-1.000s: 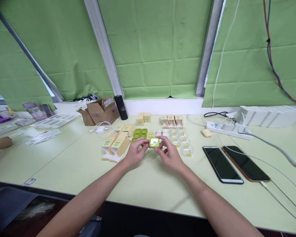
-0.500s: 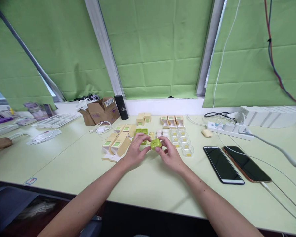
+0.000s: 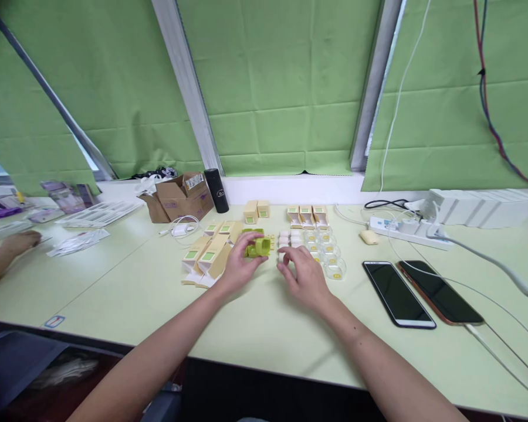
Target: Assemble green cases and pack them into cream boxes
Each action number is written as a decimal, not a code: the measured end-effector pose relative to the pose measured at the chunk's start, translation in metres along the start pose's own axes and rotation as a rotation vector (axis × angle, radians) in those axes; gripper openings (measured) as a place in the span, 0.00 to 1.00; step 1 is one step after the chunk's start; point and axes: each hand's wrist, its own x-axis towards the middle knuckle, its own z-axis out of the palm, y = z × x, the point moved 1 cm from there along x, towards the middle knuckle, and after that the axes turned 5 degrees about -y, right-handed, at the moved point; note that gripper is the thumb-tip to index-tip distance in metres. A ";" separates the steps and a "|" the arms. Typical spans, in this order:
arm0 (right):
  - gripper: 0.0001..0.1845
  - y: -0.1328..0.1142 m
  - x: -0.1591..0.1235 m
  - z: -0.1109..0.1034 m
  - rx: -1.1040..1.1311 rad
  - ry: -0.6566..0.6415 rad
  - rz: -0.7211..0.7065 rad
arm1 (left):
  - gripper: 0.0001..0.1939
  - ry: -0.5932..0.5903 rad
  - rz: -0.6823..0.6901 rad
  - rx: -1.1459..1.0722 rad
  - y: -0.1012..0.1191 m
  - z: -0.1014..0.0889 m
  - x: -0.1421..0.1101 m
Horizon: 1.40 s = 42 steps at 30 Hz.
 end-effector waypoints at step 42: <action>0.15 -0.014 0.014 0.040 -0.589 -0.093 -0.270 | 0.26 0.155 -0.257 -0.216 -0.025 -0.007 0.008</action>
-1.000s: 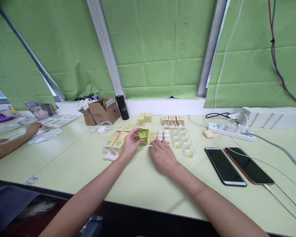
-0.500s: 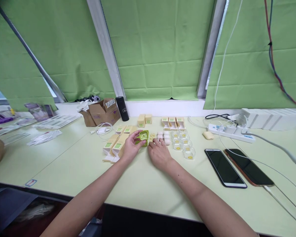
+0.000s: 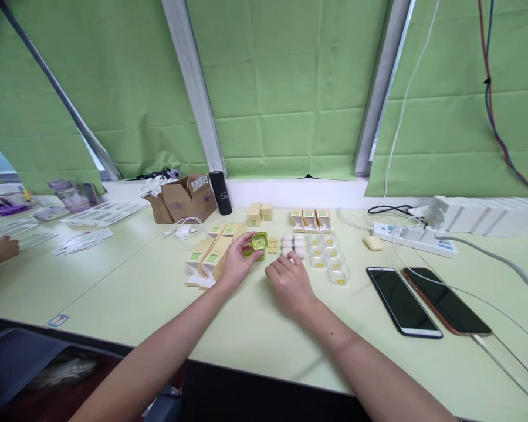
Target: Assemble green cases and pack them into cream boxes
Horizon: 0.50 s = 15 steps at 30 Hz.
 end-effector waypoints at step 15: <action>0.10 0.019 0.002 -0.021 0.845 0.318 0.431 | 0.25 -0.051 0.037 0.032 0.010 0.003 -0.007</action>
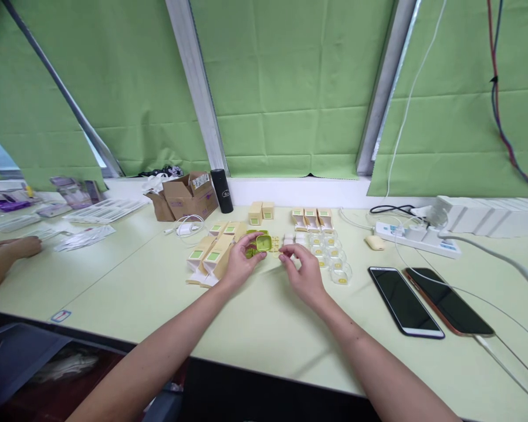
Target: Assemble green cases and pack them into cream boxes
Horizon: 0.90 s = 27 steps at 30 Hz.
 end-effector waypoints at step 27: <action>0.27 0.002 0.011 -0.008 0.825 0.099 0.503 | 0.27 -0.107 0.046 0.055 0.009 0.010 -0.011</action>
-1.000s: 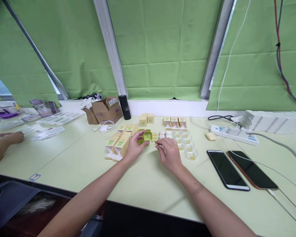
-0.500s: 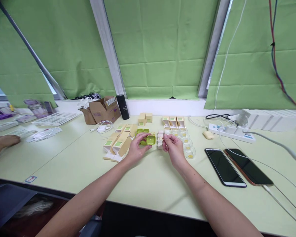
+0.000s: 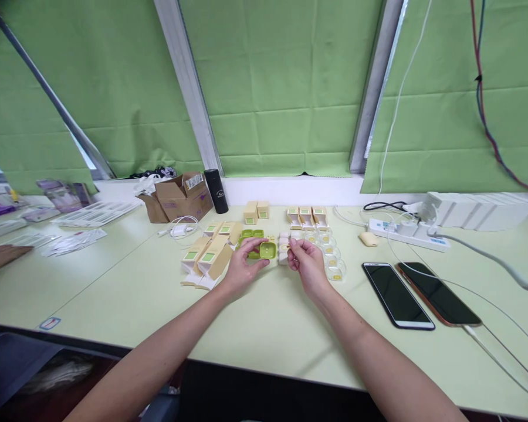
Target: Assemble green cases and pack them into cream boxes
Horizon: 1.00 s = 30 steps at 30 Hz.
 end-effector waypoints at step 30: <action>0.05 0.008 -0.012 0.003 -0.730 -0.080 -0.561 | 0.26 -0.036 0.056 0.081 0.004 0.002 -0.004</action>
